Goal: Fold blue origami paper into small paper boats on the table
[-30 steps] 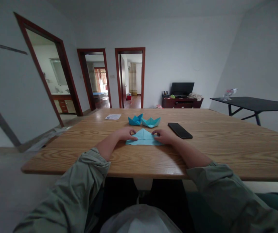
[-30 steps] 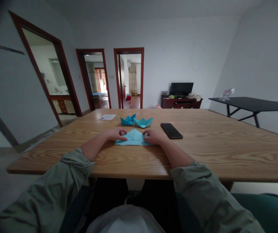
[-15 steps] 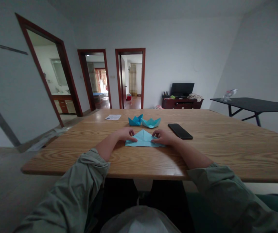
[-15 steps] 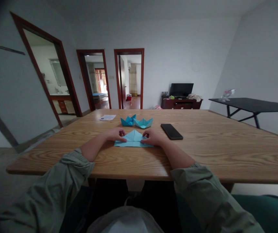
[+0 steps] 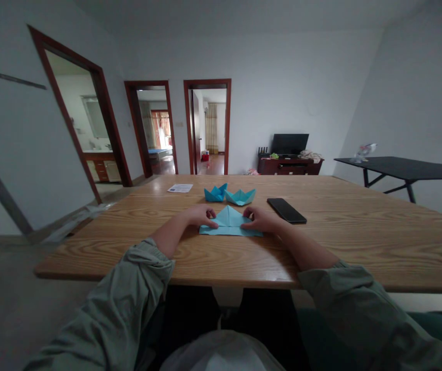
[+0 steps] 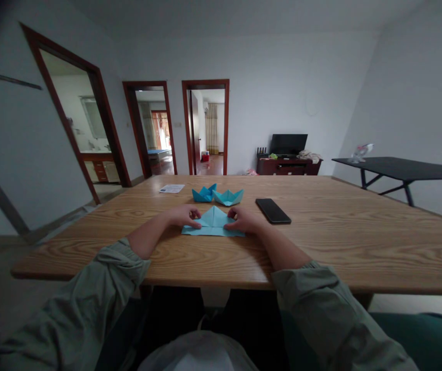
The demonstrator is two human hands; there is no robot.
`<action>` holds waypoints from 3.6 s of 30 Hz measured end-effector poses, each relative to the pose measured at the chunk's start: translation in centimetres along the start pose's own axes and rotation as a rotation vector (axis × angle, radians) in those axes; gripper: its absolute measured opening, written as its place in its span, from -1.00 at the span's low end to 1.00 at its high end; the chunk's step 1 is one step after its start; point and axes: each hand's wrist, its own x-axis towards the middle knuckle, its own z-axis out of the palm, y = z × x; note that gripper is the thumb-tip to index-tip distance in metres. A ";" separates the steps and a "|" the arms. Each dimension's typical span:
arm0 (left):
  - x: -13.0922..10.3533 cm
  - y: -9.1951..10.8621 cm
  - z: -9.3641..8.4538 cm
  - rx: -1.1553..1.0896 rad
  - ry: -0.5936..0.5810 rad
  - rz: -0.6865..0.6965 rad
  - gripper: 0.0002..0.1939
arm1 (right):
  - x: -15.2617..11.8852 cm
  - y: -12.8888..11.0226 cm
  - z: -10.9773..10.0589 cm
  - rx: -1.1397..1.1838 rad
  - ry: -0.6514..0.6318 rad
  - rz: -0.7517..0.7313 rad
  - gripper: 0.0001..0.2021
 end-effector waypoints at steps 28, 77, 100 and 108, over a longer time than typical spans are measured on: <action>-0.5 0.5 -0.3 0.005 0.042 0.038 -0.54 | -0.2 -0.2 0.0 -0.020 0.067 -0.026 -0.59; -0.2 0.4 -0.1 -0.172 0.157 0.096 -0.61 | 0.5 1.2 0.1 -0.062 0.150 -0.022 -0.66; -0.2 0.1 0.0 -0.129 0.032 0.019 -0.49 | 0.5 1.1 0.0 0.055 0.102 0.043 -0.64; -0.1 0.2 0.2 -0.045 0.058 0.007 -0.51 | 0.7 0.9 0.2 -0.015 0.104 0.089 -0.68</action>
